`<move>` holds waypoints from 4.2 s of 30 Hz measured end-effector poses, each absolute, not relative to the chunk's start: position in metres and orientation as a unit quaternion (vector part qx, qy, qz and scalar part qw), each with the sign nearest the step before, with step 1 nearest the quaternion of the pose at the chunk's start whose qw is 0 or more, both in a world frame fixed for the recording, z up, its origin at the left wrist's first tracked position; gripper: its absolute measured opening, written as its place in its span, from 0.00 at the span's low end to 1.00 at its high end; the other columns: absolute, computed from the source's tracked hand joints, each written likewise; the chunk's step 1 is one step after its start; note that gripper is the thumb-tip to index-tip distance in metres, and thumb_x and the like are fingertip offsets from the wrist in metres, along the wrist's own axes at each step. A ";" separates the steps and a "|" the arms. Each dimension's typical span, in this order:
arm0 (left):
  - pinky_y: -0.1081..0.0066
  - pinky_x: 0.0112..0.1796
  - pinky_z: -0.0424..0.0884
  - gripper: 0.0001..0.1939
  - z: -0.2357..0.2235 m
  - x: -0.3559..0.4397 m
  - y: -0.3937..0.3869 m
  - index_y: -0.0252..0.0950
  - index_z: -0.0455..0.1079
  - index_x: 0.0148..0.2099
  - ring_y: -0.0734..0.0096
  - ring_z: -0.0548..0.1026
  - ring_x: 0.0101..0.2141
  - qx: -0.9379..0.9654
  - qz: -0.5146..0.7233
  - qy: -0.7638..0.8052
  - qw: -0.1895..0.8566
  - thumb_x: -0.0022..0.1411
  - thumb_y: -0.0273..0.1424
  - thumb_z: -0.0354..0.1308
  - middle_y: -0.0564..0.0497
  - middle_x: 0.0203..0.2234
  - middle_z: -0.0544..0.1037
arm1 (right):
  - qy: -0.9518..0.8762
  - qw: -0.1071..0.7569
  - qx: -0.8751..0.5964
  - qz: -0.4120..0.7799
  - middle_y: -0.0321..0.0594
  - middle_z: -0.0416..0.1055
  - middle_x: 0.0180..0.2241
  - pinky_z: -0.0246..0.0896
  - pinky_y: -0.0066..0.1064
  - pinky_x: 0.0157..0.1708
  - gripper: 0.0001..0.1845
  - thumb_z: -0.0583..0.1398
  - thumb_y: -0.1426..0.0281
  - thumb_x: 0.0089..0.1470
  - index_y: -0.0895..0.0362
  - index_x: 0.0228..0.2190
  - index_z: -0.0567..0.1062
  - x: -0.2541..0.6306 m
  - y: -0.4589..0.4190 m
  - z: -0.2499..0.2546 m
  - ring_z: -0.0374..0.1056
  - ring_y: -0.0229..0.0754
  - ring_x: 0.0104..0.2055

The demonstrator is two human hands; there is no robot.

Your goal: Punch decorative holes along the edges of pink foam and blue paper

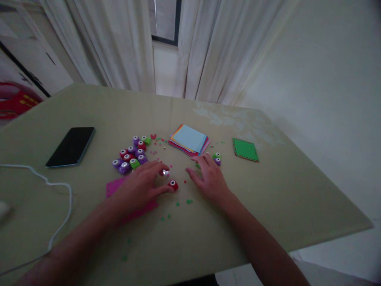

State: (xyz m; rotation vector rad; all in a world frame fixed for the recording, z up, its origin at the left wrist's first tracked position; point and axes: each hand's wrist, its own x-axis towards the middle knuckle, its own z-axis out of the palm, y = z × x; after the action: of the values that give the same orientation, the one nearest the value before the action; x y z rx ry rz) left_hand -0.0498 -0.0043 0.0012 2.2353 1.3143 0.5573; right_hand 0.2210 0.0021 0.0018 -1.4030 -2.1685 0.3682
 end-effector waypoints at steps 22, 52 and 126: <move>0.52 0.54 0.75 0.11 -0.010 -0.019 -0.011 0.42 0.77 0.54 0.53 0.79 0.51 0.820 0.264 0.418 0.288 0.75 0.36 0.58 0.46 0.51 0.83 | -0.779 0.215 -0.571 0.143 0.51 0.79 0.46 0.68 0.48 0.53 0.12 0.67 0.73 0.60 0.58 0.47 0.80 0.245 0.021 0.003 0.73 0.55 0.49; 0.65 0.43 0.82 0.12 0.022 -0.025 -0.027 0.43 0.81 0.53 0.63 0.86 0.39 0.733 0.431 0.425 0.310 0.70 0.39 0.68 0.51 0.43 0.88 | -0.612 0.458 -0.339 0.548 0.40 0.83 0.39 0.78 0.38 0.47 0.16 0.78 0.70 0.51 0.50 0.44 0.88 0.220 -0.002 0.012 0.78 0.43 0.41; 0.65 0.40 0.84 0.16 0.015 -0.040 -0.006 0.37 0.79 0.49 0.63 0.86 0.37 0.645 0.464 0.484 0.366 0.64 0.40 0.72 0.46 0.41 0.87 | -0.773 0.260 -0.570 0.103 0.54 0.79 0.49 0.70 0.47 0.52 0.18 0.72 0.71 0.59 0.57 0.51 0.82 0.247 0.016 0.006 0.74 0.56 0.50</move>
State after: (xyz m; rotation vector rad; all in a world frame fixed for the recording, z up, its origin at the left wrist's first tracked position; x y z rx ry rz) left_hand -0.0404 -0.0059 0.0149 1.6588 1.2428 1.1939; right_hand 0.2471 0.0158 0.0060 -1.5438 -2.0934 0.2784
